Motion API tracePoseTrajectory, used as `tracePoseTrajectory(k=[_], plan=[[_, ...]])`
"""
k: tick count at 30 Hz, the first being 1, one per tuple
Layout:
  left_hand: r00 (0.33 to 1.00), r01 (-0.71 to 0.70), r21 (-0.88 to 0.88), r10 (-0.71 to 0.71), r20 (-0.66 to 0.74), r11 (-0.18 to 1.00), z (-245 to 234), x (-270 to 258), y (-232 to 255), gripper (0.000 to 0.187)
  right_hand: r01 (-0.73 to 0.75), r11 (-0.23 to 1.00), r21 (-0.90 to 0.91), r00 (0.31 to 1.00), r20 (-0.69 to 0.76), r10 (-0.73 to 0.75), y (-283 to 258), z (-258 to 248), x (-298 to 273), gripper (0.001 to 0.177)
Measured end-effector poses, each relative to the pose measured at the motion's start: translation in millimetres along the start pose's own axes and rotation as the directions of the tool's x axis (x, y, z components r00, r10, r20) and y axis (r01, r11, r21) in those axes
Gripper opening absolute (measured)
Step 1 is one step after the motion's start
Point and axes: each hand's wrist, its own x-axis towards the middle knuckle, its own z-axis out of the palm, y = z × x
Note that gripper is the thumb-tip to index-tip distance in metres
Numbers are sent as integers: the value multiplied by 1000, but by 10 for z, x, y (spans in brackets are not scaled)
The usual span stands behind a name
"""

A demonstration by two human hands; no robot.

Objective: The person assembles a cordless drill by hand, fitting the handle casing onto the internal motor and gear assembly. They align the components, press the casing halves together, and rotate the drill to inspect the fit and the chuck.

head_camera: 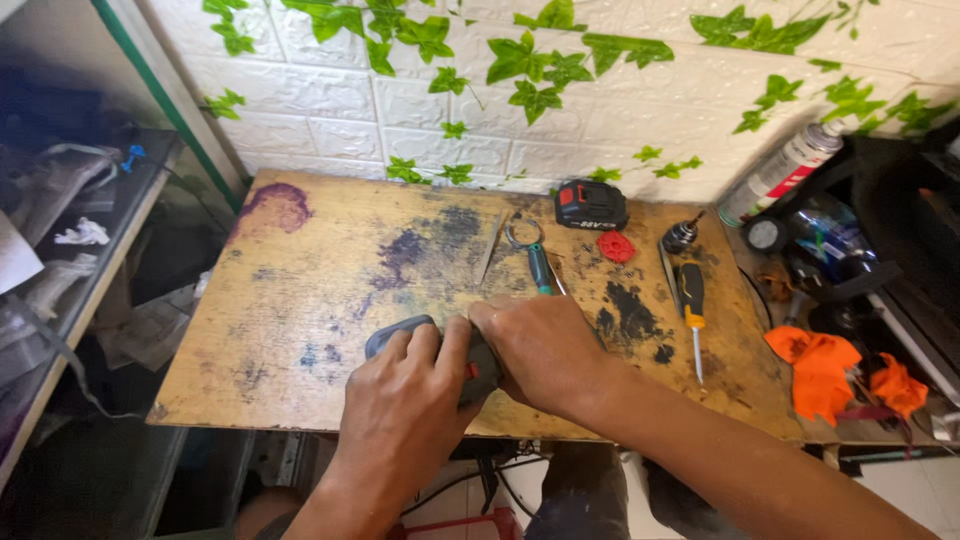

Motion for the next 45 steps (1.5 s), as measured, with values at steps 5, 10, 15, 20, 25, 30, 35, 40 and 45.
tracePoseTrajectory(k=[5,10,15,20,25,30,35,40,45], plan=[[994,42,-5,-41,100,999,-185,84,-5,62,-102,994,37,952,295,87,-77,-352,112,20],[970,47,-101,-22,243,994,-231,124,-104,56,-23,999,23,836,549,7,-29,-506,292,35],[977,21,-311,46,207,950,-187,132,-255,65,17,1000,-19,880,475,-6,-14,-451,362,35],[988,25,-293,20,150,956,-155,140,-327,60,28,998,-63,936,353,-3,-33,-336,389,25],[995,-13,-323,44,86,946,-130,136,-361,63,33,998,-45,970,242,-21,-8,-118,311,33],[991,-77,-251,102,92,965,1,105,-430,73,50,991,127,998,-38,-46,1,98,177,40],[994,-41,-308,70,83,950,-125,83,-403,67,24,995,-97,892,-447,-64,-220,181,35,26],[991,-100,-248,119,65,963,-65,25,-243,68,-15,977,-214,903,-423,-79,-150,224,-66,10],[977,-212,-101,214,11,972,22,38,-33,59,-66,996,66,985,-156,75,-11,325,-176,12]])
